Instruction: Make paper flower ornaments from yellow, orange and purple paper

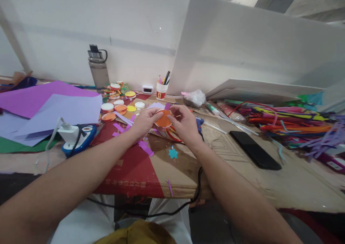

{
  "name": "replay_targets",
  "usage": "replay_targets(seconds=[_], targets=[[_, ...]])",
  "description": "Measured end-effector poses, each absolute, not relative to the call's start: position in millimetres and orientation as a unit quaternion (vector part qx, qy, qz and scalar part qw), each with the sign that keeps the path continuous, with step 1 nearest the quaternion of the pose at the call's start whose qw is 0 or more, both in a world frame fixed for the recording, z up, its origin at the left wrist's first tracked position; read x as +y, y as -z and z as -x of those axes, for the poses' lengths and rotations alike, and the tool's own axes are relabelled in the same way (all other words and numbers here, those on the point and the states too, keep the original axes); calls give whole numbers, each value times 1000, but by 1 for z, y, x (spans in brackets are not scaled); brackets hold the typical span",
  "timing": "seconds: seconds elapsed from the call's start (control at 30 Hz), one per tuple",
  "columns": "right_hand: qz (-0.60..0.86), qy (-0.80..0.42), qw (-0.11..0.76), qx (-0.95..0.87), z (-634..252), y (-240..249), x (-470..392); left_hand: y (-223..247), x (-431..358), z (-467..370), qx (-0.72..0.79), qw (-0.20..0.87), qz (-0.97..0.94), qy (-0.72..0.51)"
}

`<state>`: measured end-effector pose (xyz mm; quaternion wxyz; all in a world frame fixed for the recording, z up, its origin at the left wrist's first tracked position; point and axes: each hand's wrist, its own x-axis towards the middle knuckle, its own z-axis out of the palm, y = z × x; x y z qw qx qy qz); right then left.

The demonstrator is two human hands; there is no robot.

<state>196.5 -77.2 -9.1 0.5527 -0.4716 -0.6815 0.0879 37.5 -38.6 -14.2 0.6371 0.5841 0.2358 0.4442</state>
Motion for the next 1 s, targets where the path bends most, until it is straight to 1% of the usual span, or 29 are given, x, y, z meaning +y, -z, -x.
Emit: replay_targets(seconds=[0.2,0.37,0.6,0.77,0.87,1.0], targets=[[472,-195,584,-631,-195,6,-77,7,-43,-38,228,661,-553,-454],[482,-207,588,-616,-196,5,-78,9,-41,-38,219,657,-574,-437],[494,-208,594,-600,-196,1,-78,5,-43,-35,249,581,-647,-427],[497,-204,592,-601,-195,1,-79,3,-46,-36,264,526,-669,-454],[497,-203,585,-608,-195,4,-78,3,-47,-37,291,555,-639,-445],[493,-212,566,-626,-197,9,-75,3,-46,-38,300,633,-552,-452]])
